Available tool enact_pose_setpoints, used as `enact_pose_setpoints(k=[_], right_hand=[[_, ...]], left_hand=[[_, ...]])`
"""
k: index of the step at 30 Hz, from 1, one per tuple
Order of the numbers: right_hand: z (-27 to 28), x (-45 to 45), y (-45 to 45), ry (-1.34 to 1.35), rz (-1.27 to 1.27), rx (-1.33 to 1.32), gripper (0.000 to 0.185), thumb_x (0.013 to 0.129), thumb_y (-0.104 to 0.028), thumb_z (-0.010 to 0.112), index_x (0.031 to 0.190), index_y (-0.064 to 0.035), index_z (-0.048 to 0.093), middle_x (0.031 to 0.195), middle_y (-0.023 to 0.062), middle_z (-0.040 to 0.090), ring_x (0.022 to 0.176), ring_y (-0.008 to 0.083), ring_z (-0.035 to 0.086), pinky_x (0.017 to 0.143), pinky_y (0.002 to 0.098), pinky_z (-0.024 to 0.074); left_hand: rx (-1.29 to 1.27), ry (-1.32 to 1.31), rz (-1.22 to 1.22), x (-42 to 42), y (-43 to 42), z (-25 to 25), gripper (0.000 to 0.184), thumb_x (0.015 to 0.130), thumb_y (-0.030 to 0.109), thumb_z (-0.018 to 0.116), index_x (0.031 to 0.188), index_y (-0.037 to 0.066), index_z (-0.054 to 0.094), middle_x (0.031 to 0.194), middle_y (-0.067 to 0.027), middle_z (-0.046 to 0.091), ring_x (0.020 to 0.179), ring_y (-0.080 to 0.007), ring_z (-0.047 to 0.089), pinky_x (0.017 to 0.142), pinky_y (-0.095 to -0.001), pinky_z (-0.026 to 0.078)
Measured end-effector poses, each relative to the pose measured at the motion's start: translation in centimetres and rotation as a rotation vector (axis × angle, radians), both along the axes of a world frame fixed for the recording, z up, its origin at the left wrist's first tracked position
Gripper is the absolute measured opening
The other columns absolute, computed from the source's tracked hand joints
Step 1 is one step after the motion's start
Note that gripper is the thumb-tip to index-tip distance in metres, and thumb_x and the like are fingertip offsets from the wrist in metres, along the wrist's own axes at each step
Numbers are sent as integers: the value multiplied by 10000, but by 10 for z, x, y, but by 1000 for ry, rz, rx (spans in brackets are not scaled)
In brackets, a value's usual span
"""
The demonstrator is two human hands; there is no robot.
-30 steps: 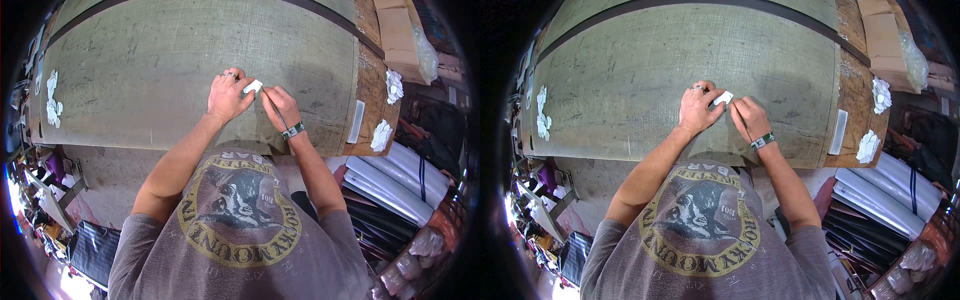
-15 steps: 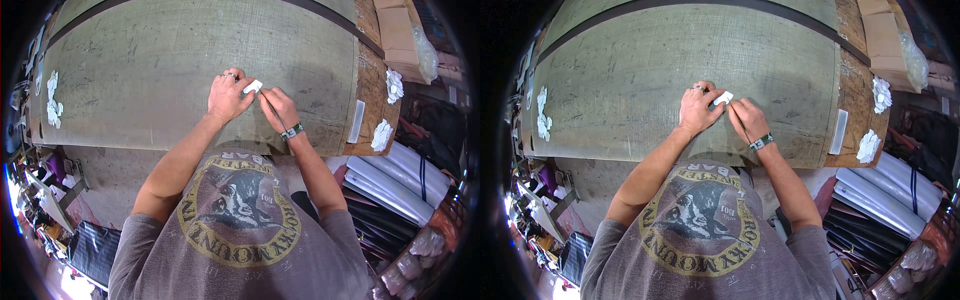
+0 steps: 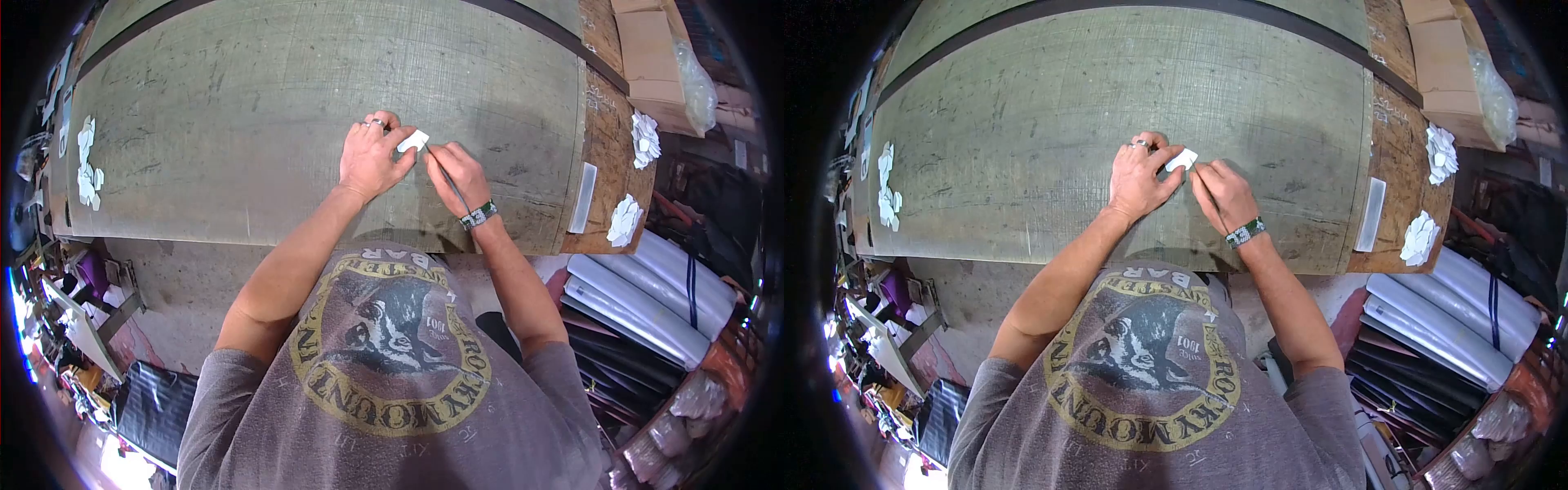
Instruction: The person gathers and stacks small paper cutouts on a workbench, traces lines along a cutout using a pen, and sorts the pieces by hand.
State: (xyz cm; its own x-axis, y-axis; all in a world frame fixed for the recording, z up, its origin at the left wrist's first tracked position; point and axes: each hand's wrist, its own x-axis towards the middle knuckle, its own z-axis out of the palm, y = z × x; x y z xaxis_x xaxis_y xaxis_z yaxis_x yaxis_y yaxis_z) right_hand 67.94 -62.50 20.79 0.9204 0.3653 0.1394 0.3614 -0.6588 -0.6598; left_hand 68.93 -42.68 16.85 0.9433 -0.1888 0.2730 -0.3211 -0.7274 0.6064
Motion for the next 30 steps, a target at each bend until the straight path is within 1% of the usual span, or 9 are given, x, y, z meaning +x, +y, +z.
enact_pose_setpoints(k=[2,5,6,9,16,18,24,28,30], right_hand=[[3,-2,-1,20,47,10,155,978,-125,665,1048,8,705,924,154,658,802,353,680,699,442,546],[2,7,-8,49,11,25,147,973,-119,665,1039,2,715,916,156,669,794,359,681,697,443,545],[0,11,-8,7,-47,56,146,972,-115,664,1038,3,720,908,164,679,786,360,684,691,439,542],[-1,11,-8,56,-83,57,156,977,-119,665,1053,6,720,909,166,684,777,354,684,679,431,536],[5,12,-11,48,-100,79,171,981,-124,670,1073,10,721,916,158,684,769,348,683,670,424,531],[2,11,-10,12,-84,59,168,976,-119,671,1073,10,718,921,158,682,777,353,686,678,432,538],[-1,8,-3,-14,-23,1,150,963,-111,674,1056,1,710,915,155,670,793,359,688,688,447,554],[4,5,-3,7,60,-11,145,965,-110,668,1051,1,704,912,153,661,794,360,683,686,445,553],[4,8,-7,3,24,-38,146,968,-111,665,1051,4,702,905,155,655,792,360,679,685,447,548]], left_hand=[[9,-8,0,0,1,-1,311,820,242,803,1122,166,782,1070,-36,619,997,-243,619,852,-403,488],[7,-1,-7,2,-1,1,306,817,238,805,1113,166,784,1070,-34,619,996,-241,618,854,-401,488],[8,7,-3,1,0,1,304,815,237,806,1111,166,785,1071,-33,618,996,-240,618,855,-400,488],[15,21,-4,0,1,2,307,815,237,807,1113,167,785,1075,-33,619,993,-240,618,859,-397,489],[11,-4,0,0,1,-1,302,819,259,800,1109,173,782,1081,-27,611,995,-238,614,859,-400,484],[16,19,-1,0,1,-2,294,827,287,788,1102,185,778,1081,-17,597,1015,-232,607,871,-398,471],[4,9,2,0,0,-4,291,833,290,789,1106,187,777,1085,-15,597,1012,-222,599,857,-395,468],[-2,1,-5,1,-1,0,311,823,258,804,1121,167,783,1087,-33,621,981,-247,616,847,-399,485],[4,8,-7,1,0,-1,311,823,258,804,1120,168,784,1090,-33,621,983,-247,615,848,-400,485]])
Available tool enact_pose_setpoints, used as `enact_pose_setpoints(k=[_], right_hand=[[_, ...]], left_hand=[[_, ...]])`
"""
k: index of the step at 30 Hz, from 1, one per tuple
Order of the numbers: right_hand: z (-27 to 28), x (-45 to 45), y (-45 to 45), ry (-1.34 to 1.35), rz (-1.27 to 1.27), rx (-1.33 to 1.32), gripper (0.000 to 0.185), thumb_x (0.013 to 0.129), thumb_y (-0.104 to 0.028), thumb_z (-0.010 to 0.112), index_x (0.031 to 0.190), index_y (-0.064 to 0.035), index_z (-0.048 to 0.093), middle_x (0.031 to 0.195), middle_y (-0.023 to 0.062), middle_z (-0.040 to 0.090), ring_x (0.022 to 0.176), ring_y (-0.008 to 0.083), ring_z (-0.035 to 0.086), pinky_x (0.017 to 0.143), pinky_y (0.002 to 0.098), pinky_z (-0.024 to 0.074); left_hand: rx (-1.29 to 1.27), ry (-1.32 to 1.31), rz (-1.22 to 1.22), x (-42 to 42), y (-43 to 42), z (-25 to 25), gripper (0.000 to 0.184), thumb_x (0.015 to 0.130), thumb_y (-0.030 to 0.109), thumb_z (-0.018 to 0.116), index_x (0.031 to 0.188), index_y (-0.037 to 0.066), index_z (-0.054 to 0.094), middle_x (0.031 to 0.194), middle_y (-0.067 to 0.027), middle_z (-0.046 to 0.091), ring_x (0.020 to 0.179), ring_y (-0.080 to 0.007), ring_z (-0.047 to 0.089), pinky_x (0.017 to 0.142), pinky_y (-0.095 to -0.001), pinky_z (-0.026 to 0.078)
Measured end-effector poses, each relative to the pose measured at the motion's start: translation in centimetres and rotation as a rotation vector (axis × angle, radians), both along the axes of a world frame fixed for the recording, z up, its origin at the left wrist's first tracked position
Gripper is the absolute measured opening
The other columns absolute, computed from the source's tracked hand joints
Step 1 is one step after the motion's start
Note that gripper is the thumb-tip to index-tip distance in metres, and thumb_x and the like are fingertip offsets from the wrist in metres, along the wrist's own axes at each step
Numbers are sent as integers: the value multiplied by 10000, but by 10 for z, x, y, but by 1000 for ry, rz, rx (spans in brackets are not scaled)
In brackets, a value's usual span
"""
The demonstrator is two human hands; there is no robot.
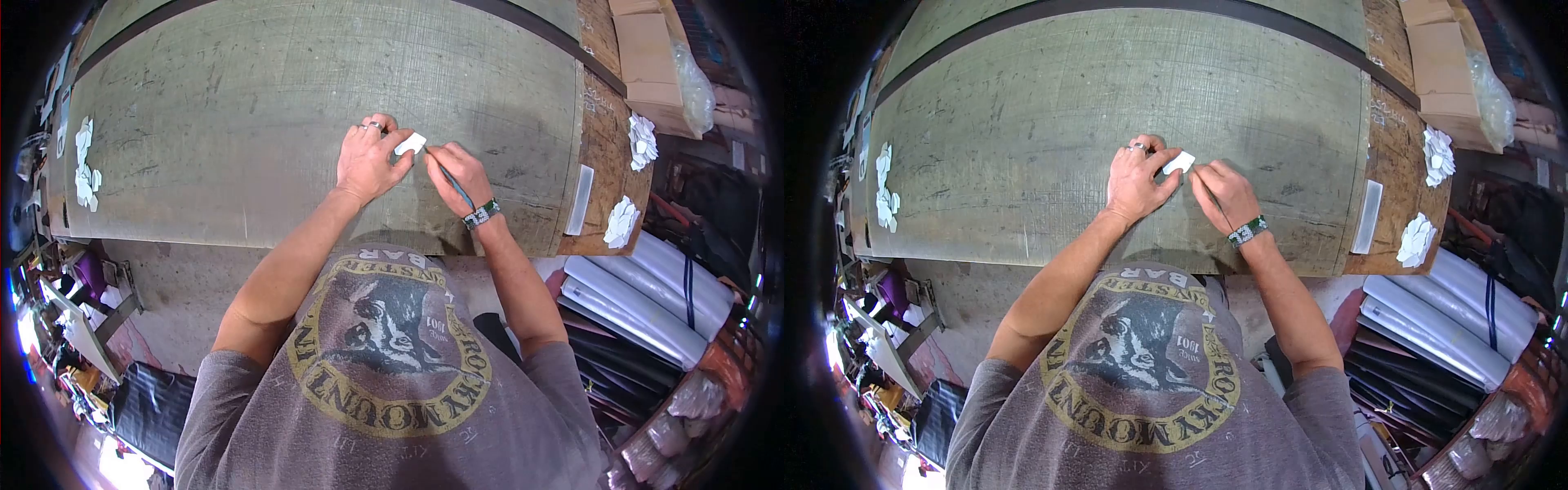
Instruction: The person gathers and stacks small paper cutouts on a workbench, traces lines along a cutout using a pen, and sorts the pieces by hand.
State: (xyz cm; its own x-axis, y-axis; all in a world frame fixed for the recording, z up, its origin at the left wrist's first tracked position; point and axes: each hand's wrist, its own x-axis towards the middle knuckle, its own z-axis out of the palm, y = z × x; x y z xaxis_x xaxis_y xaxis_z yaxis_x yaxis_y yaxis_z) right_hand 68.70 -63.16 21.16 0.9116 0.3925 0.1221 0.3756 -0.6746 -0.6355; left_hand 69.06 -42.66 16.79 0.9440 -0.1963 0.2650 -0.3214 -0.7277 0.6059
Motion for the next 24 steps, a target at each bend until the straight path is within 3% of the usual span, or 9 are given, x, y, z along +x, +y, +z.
enact_pose_setpoints(k=[6,15,24], right_hand=[[0,-3,5,-21,31,6,157,972,-117,663,1054,11,702,898,156,640,780,352,671,681,446,543],[-4,-5,4,-40,27,12,160,971,-120,668,1062,5,707,900,146,643,763,346,667,669,437,543],[2,-3,4,-11,22,23,164,973,-123,666,1069,5,706,900,147,647,789,343,669,687,438,544]], left_hand=[[-3,29,8,-1,0,0,301,836,294,780,1118,189,780,1081,-12,595,1027,-219,596,865,-392,467],[-2,0,1,-1,0,2,318,818,250,805,1123,162,783,1084,-32,613,1002,-237,610,857,-397,484],[19,-25,-4,-1,0,-3,286,879,156,723,1156,161,791,1071,-35,618,994,-228,609,843,-388,474]])
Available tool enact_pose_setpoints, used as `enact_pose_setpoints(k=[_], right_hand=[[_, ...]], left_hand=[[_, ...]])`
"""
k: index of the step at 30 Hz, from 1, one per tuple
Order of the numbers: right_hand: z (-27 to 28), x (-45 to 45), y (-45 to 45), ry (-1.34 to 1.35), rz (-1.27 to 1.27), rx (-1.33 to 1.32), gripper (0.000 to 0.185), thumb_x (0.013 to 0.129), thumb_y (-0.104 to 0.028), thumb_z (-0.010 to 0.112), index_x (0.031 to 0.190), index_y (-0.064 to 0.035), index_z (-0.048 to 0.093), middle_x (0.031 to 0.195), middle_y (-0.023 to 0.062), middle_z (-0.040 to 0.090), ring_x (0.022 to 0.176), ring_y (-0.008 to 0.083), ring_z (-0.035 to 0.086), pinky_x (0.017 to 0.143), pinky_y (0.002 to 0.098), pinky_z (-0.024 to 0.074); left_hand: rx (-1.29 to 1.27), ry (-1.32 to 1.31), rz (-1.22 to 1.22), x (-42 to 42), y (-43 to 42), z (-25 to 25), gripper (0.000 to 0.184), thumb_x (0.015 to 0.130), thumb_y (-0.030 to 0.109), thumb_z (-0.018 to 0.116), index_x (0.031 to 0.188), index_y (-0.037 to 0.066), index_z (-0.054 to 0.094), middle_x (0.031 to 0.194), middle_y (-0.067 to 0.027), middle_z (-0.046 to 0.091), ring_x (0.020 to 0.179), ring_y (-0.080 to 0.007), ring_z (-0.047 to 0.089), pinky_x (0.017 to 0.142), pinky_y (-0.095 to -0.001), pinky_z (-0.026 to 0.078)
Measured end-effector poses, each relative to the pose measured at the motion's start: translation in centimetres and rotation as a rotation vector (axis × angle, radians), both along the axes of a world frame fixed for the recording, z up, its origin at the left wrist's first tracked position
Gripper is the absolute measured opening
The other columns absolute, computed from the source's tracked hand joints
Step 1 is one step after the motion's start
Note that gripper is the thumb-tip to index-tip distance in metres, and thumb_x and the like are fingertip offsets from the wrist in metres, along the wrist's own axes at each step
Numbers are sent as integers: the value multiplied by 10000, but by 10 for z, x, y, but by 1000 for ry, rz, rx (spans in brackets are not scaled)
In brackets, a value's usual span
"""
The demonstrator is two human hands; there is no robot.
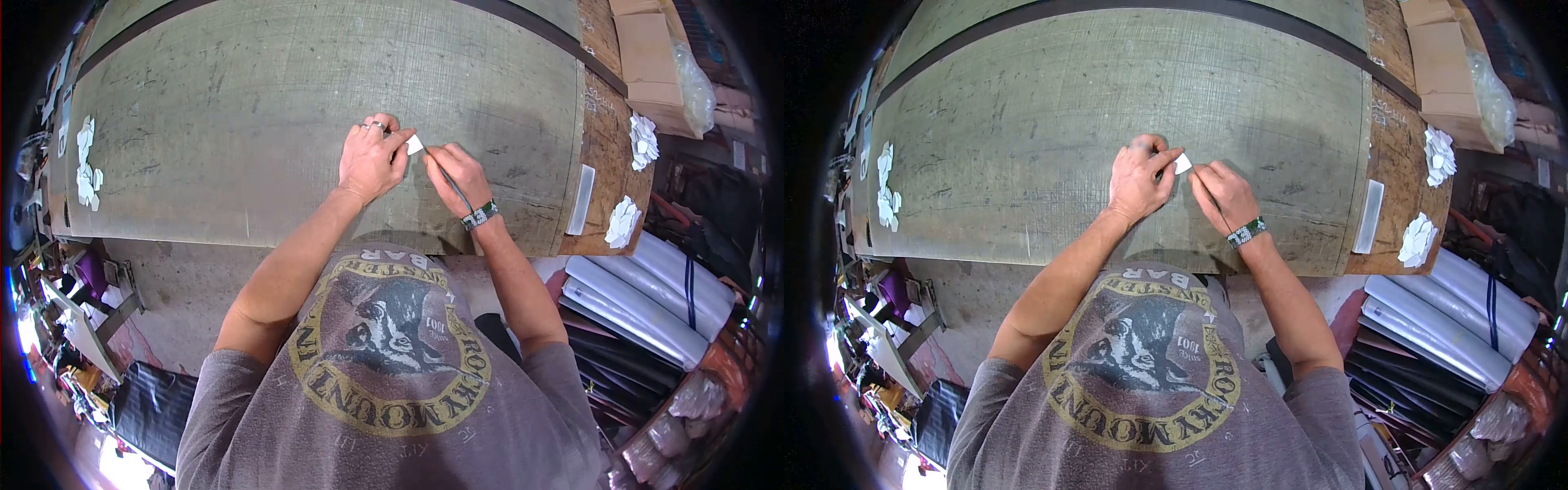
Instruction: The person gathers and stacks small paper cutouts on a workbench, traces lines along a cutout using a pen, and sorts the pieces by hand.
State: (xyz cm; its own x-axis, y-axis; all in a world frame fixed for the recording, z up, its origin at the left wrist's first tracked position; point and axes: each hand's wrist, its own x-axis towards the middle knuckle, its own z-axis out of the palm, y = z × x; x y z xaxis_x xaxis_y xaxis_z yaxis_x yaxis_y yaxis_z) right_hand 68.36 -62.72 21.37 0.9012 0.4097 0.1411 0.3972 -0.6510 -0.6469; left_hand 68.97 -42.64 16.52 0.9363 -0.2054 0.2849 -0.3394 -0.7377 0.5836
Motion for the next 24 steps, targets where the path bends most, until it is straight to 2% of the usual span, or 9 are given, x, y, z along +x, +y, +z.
enact_pose_setpoints(k=[6,9,12,15,19,24], right_hand=[[-3,-2,4,-15,-74,16,160,970,-112,675,1072,7,708,913,148,658,801,337,682,692,431,547],[-1,-5,1,-30,-120,15,168,974,-117,676,1081,6,713,941,153,675,819,341,693,702,425,552],[1,-8,-3,-4,-183,53,180,980,-122,678,1096,9,717,961,161,688,826,344,697,708,414,552],[1,-15,-4,66,-244,136,188,985,-125,680,1104,16,716,963,168,692,822,341,697,708,407,546],[-4,-22,7,103,-236,252,190,988,-124,679,1103,24,714,951,172,690,816,337,695,711,404,537],[-12,-25,18,110,-169,271,181,975,-114,681,1094,19,717,949,176,688,823,361,690,712,423,536]], left_hand=[[-16,24,-23,-1,3,4,281,905,103,671,1165,125,773,1057,-57,633,963,-274,623,837,-402,471],[-149,82,0,0,8,-1,279,909,104,636,1164,101,750,1084,-55,622,1022,-268,598,875,-437,471],[-263,115,14,-2,12,-4,281,904,71,636,1172,63,720,1124,-84,617,1062,-297,585,907,-456,475],[-116,59,-6,-10,8,9,284,889,48,663,1168,46,716,1137,-108,604,1082,-315,568,929,-451,478],[-114,56,-51,-13,12,12,285,871,37,690,1154,35,720,1126,-120,596,1057,-322,557,938,-440,482],[-134,59,-53,-12,14,9,279,863,40,703,1141,47,736,1116,-106,593,1040,-305,552,933,-426,487]])
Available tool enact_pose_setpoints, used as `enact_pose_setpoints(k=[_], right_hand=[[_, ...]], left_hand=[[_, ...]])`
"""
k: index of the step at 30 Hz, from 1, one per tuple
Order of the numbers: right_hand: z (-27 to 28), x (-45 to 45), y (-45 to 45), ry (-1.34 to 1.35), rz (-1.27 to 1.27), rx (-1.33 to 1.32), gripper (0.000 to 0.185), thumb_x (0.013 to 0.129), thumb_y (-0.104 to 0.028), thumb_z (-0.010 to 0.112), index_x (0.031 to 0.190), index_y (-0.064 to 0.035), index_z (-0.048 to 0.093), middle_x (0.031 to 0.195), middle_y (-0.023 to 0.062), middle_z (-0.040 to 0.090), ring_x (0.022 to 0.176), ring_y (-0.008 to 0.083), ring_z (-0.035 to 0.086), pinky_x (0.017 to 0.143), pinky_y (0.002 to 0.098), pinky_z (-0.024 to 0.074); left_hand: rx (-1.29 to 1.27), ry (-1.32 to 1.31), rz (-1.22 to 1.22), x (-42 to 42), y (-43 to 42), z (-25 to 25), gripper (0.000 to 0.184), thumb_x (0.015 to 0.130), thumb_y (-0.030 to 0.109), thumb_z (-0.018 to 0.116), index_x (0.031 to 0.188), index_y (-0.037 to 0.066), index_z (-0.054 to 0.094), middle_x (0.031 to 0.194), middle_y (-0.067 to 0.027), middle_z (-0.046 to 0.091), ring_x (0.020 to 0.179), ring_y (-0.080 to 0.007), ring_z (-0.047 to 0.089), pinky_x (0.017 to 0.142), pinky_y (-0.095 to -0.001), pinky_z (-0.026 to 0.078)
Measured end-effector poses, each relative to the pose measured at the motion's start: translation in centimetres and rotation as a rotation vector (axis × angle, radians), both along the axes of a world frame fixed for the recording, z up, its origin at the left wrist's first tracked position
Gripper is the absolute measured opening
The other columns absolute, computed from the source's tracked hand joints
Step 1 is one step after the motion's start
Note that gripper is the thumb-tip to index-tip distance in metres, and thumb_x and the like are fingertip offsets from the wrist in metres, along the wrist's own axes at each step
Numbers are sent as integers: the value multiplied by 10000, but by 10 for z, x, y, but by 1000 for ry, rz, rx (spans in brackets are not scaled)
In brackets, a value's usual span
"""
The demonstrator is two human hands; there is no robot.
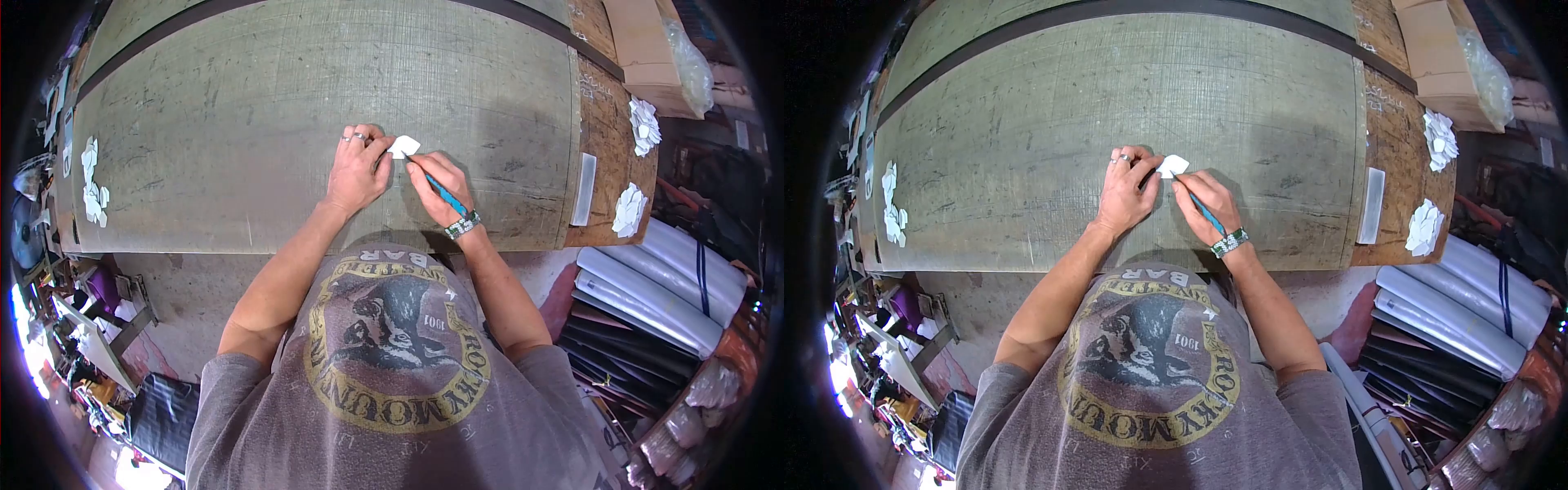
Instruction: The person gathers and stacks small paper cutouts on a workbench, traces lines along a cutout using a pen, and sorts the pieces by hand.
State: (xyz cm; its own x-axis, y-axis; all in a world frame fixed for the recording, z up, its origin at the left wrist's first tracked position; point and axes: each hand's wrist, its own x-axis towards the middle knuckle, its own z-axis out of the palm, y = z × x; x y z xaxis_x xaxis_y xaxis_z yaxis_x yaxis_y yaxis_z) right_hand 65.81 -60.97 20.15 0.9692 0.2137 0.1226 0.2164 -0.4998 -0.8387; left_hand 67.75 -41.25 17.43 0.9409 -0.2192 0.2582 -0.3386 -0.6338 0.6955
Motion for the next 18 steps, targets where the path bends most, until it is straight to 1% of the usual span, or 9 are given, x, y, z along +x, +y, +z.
enact_pose_setpoints(k=[3,4,7,11,12,16,18], right_hand=[[-1,7,-11,-59,48,-24,180,976,-116,677,1088,18,720,950,176,692,828,360,693,718,417,540],[3,11,-17,4,-20,-98,177,981,-123,670,1080,13,725,959,175,699,838,360,699,725,410,545],[2,17,-26,-52,-174,-135,166,975,-109,676,1078,12,726,962,170,703,831,355,700,722,405,544],[4,5,-11,-24,15,-21,189,983,-129,675,1084,23,721,962,170,701,836,360,697,726,411,541],[1,4,-11,9,-7,-52,198,989,-137,670,1089,27,719,968,174,702,849,366,698,736,414,542],[-4,15,-19,-44,-168,-104,175,971,-107,684,1079,26,718,971,176,704,850,365,700,744,415,545],[-3,11,-17,-39,-86,-48,180,975,-118,679,1077,26,718,966,181,703,849,363,699,742,414,544]], left_hand=[[9,-2,1,1,0,-4,269,865,58,710,1131,57,746,1107,-98,592,1046,-296,554,933,-421,491],[16,1,2,0,0,-4,267,864,63,711,1128,58,748,1105,-95,592,1046,-293,554,936,-419,492],[32,0,12,1,0,-4,264,862,74,714,1123,60,753,1101,-88,591,1048,-287,556,945,-413,495],[40,-6,7,0,-1,-4,263,859,79,715,1119,62,756,1107,-83,589,1052,-284,556,952,-410,496],[48,-7,9,0,-1,-4,262,858,79,716,1116,62,756,1109,-82,588,1052,-283,556,953,-410,496],[28,20,16,0,2,-3,263,853,79,719,1112,61,758,1107,-80,592,1055,-287,558,950,-409,495],[32,-3,9,1,0,-3,265,852,81,720,1114,61,758,1105,-79,591,1055,-285,557,950,-408,493]])
